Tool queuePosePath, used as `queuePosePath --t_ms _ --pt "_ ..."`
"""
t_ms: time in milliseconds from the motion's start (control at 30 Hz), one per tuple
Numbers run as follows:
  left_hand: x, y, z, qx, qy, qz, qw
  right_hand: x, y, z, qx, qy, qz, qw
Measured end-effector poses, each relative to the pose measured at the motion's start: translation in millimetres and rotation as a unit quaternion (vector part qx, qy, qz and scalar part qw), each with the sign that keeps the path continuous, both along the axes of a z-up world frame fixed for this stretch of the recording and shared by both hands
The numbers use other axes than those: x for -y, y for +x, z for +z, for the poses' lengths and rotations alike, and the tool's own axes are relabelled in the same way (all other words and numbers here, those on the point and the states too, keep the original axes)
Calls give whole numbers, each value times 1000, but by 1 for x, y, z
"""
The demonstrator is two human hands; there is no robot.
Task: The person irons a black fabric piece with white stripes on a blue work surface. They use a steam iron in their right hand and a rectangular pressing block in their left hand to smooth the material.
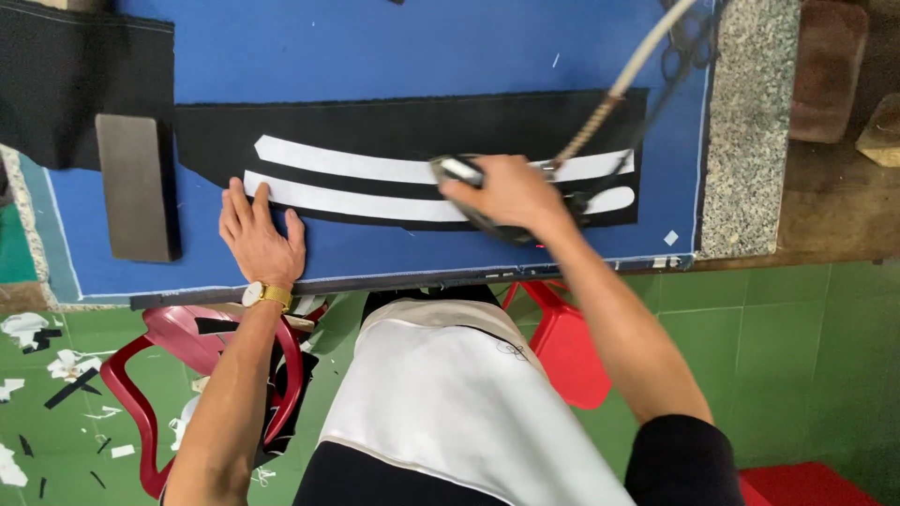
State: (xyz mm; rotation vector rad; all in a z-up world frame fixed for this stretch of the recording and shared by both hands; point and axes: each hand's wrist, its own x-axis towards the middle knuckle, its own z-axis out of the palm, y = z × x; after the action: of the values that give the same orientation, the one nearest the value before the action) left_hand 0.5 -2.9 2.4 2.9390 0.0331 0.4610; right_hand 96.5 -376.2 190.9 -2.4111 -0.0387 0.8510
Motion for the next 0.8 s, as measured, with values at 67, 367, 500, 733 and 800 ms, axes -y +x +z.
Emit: queuePosePath --t_ms 67,367,500,733,800 --pt "0 1 -1 1 5 4 1000 -36 9 4 5 22 8 1000" --pt "2 1 4 -11 -3 23 1000 -131 39 -8 54 86 67 993" --pt "1 1 3 -2 11 12 1000 -135 38 -27 63 89 65 992" --pt "-4 -2 -3 -4 1 -3 1000 -68 3 -7 34 51 25 998" --pt "-3 -2 -2 -4 -2 -5 1000 -35 -8 3 22 6 -37 999"
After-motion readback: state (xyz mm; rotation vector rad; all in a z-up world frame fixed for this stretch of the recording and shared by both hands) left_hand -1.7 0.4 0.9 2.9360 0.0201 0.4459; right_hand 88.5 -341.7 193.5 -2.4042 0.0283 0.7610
